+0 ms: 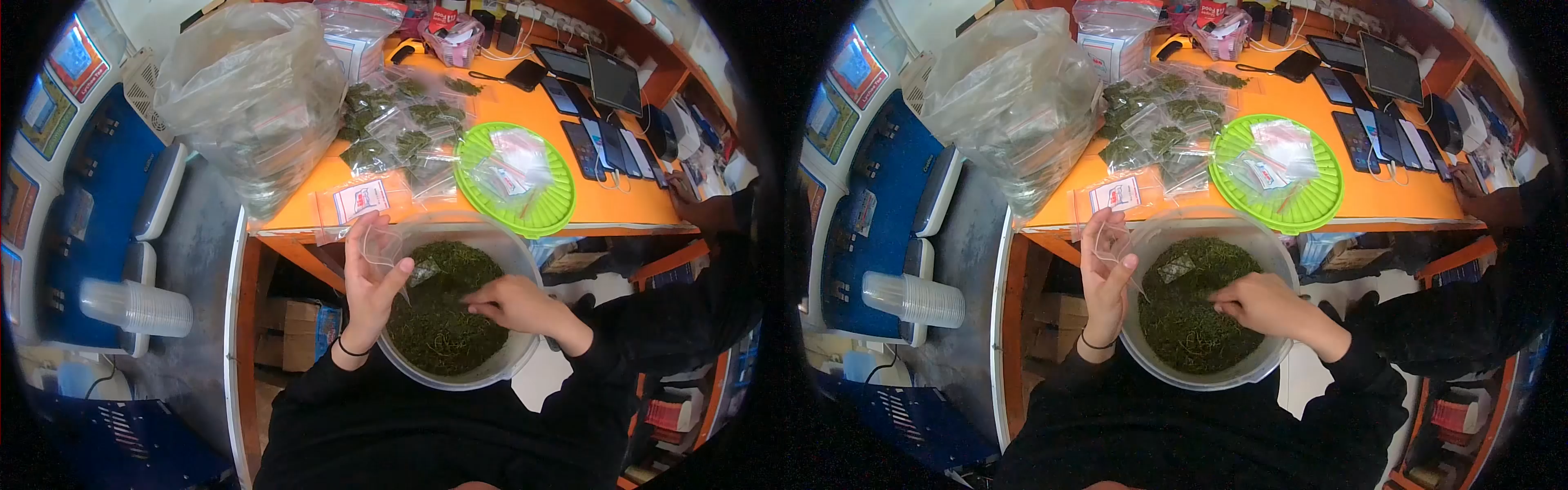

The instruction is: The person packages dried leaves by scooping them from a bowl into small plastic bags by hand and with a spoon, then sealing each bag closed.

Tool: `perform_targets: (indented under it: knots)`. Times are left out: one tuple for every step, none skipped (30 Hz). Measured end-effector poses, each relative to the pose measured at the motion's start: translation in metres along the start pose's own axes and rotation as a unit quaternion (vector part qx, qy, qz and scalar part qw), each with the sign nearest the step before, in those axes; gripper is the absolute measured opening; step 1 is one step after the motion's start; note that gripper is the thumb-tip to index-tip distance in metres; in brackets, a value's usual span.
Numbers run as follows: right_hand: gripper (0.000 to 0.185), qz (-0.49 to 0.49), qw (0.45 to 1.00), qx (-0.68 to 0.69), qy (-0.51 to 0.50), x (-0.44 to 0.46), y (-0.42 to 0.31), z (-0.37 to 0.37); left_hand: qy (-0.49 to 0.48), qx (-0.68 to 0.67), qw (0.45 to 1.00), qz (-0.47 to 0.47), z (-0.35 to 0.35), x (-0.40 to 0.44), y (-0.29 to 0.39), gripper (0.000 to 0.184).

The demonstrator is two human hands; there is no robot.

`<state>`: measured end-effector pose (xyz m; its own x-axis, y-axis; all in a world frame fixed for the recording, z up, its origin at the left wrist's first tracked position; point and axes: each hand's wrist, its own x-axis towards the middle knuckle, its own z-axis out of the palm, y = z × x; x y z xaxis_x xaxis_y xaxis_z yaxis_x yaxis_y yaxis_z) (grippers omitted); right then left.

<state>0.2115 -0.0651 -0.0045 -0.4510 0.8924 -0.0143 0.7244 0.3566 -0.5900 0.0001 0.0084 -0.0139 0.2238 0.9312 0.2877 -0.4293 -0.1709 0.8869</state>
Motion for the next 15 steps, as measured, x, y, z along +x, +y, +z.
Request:
perform_targets:
  knots:
    - [0.020,0.013,0.999,-0.046,0.006,0.005,-0.003,0.004,0.003,0.007,1.000,0.006,0.000,0.000,0.000,0.069]
    - [0.019,0.027,0.995,-0.092,0.013,0.013,-0.008,0.008,0.006,0.014,1.000,0.013,0.001,0.000,-0.001,0.069]
    - [0.019,0.041,0.989,-0.137,0.019,0.019,-0.013,0.013,0.008,0.022,1.000,0.018,0.002,0.000,-0.001,0.070]
    - [0.017,0.022,0.988,-0.150,-0.008,0.024,-0.016,0.021,0.003,0.021,1.000,0.018,0.002,-0.001,-0.001,0.070]
    - [0.016,0.002,0.986,-0.163,-0.035,0.028,-0.017,0.031,-0.002,0.021,1.000,0.018,0.003,-0.001,0.000,0.070]
    - [0.014,-0.019,0.982,-0.178,-0.062,0.030,-0.017,0.041,-0.006,0.020,1.000,0.020,0.004,-0.001,0.002,0.070]
    - [0.011,-0.038,0.981,-0.134,-0.137,0.030,-0.020,0.047,-0.009,0.020,1.000,0.015,0.004,-0.001,0.003,0.070]
    - [0.011,-0.030,0.979,-0.103,-0.173,0.024,-0.025,0.050,-0.010,0.020,1.000,0.011,0.004,-0.001,0.003,0.070]
    - [0.012,-0.022,0.975,-0.074,-0.209,0.020,-0.033,0.043,-0.010,0.019,1.000,0.007,0.003,-0.001,0.004,0.070]
    - [0.013,-0.021,0.974,-0.045,-0.222,0.017,-0.039,0.032,-0.012,0.022,1.000,0.006,0.003,-0.001,0.005,0.070]
    - [0.014,-0.020,0.972,-0.015,-0.235,0.013,-0.043,0.019,-0.013,0.024,1.000,0.004,0.003,0.000,0.007,0.071]
    - [0.015,-0.017,0.969,0.013,-0.248,0.009,-0.042,0.009,-0.015,0.026,1.000,0.001,0.003,0.000,0.008,0.071]
    - [0.017,-0.005,0.969,0.060,-0.239,0.006,-0.038,0.003,-0.012,0.025,1.000,0.007,0.004,0.000,0.008,0.071]
    - [0.018,0.008,0.968,0.106,-0.227,0.002,-0.033,-0.002,-0.012,0.023,1.000,0.012,0.004,0.001,0.008,0.072]
    - [0.020,0.022,0.965,0.153,-0.213,-0.001,-0.028,-0.006,-0.014,0.021,1.000,0.017,0.005,0.002,0.008,0.072]
